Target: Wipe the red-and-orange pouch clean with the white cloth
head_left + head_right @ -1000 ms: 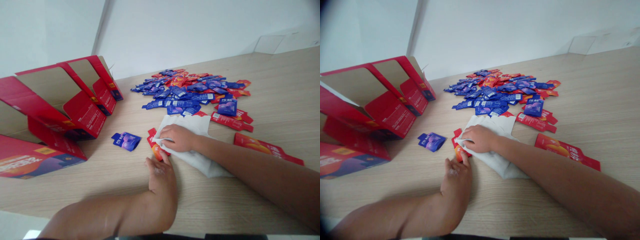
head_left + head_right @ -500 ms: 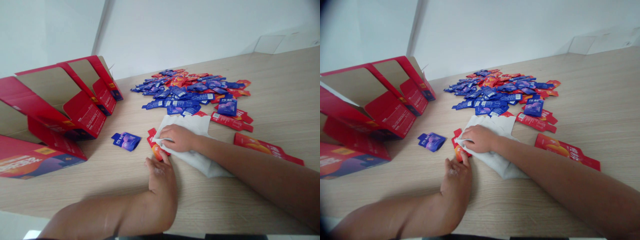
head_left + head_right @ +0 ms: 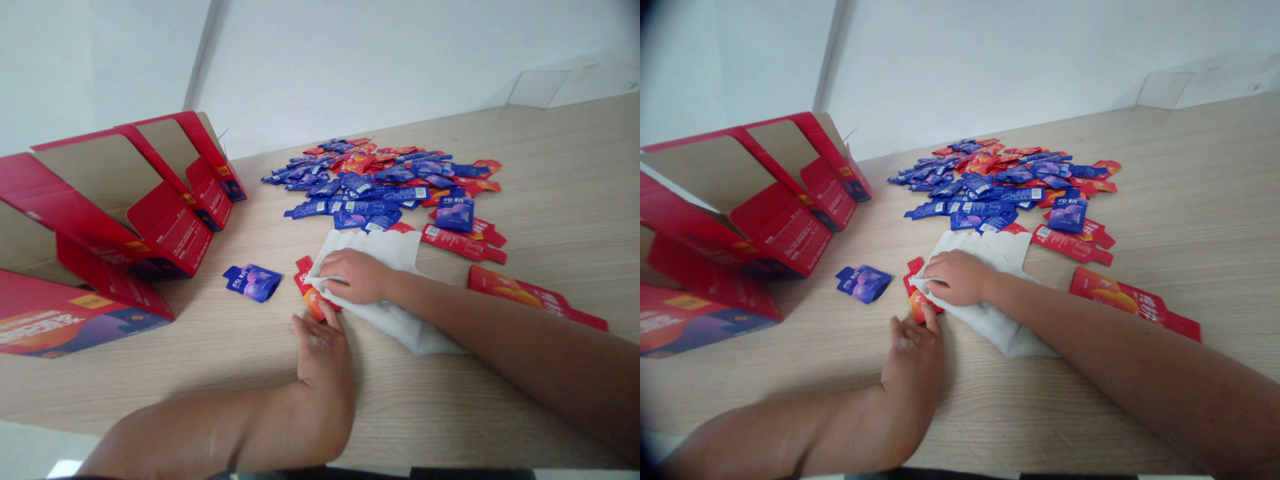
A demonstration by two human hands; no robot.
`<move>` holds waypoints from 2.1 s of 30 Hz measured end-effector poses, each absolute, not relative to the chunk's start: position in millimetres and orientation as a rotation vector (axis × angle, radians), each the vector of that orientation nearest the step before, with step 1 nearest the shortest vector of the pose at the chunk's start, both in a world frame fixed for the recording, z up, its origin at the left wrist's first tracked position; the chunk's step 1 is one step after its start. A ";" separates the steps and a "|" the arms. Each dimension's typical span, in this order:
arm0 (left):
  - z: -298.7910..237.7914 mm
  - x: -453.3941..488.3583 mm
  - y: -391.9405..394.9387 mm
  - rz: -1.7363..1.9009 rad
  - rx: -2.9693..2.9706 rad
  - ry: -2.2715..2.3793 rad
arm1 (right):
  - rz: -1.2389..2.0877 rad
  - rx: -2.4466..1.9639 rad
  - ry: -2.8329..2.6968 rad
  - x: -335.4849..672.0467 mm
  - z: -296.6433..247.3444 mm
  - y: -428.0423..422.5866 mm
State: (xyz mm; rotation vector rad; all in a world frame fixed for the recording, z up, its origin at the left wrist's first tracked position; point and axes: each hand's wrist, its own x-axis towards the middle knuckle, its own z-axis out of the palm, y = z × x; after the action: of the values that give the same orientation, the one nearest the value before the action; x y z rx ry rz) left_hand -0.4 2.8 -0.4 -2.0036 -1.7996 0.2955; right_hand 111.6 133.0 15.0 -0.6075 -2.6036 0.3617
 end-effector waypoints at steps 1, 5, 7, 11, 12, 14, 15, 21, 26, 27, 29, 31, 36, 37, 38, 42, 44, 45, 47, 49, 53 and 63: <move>0.2 -0.2 2.8 0.318 -1.991 -1.784 | 0.363 -0.609 -2.605 111.6 15.0 133.0; 3.2 1.2 3.2 0.404 -1.966 -1.738 | 0.360 -0.622 -2.613 111.5 14.7 133.2; 3.7 1.6 3.5 0.422 -1.974 -1.749 | 0.357 -0.620 -2.614 111.6 14.6 133.1; 3.2 1.5 3.6 0.382 -2.010 -1.792 | 0.347 -0.611 -2.617 112.0 14.8 133.0; 3.3 1.4 3.4 0.377 -2.012 -1.790 | 0.343 -0.611 -2.618 112.0 14.9 133.0; 4.0 1.5 2.9 0.413 -1.993 -1.753 | 0.337 -0.612 -2.619 112.1 15.1 133.0; 4.4 1.7 2.8 0.451 -1.975 -1.718 | 0.335 -0.613 -2.618 112.0 15.1 133.0; 4.7 2.1 3.5 0.569 -1.920 -1.620 | 0.332 -0.619 -2.618 111.8 14.4 133.3; 3.0 1.6 2.9 0.569 -1.907 -1.621 | 0.323 -0.617 -2.617 111.4 13.8 133.3; 2.8 1.4 2.7 0.567 -1.909 -1.624 | 0.324 -0.617 -2.617 111.3 13.9 133.3; 2.1 0.9 2.6 0.567 -1.906 -1.624 | 0.327 -0.616 -2.619 111.3 14.2 133.4; 1.4 0.4 2.7 0.573 -1.892 -1.612 | 0.329 -0.617 -2.619 111.4 14.6 133.4; 1.7 0.0 2.7 0.601 -1.887 -1.579 | 0.327 -0.615 -2.617 111.4 14.7 133.3; 2.2 0.2 2.6 0.606 -1.892 -1.581 | 0.326 -0.617 -2.617 111.3 14.5 133.3; 2.7 0.4 2.5 0.610 -1.895 -1.590 | 0.325 -0.621 -2.616 111.3 14.3 133.3; 3.3 1.0 2.8 0.599 -1.911 -1.618 | 0.328 -0.622 -2.615 111.1 14.0 133.4; 2.8 1.1 3.4 0.593 -1.913 -1.622 | 0.330 -0.626 -2.614 111.2 14.1 133.5; 2.5 1.2 3.7 0.591 -1.912 -1.619 | 0.331 -0.629 -2.613 111.3 14.2 133.4; 2.3 1.2 4.1 0.585 -1.914 -1.604 | 0.332 -0.629 -2.616 111.5 14.5 133.4; 2.4 1.3 4.4 0.593 -1.914 -1.609 | 0.331 -0.625 -2.618 111.6 14.7 133.2; 2.7 1.3 3.6 0.596 -1.901 -1.629 | 0.334 -0.625 -2.623 111.3 15.2 132.9; 3.7 1.0 2.3 0.549 -1.940 -1.649 | 0.347 -0.620 -2.614 111.5 15.6 132.7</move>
State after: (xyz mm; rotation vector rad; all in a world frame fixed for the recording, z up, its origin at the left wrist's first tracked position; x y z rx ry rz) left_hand 1.0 2.3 3.7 -1.9398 -1.6494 0.5492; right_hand 111.5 132.7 15.6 -0.6200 -2.6137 0.3466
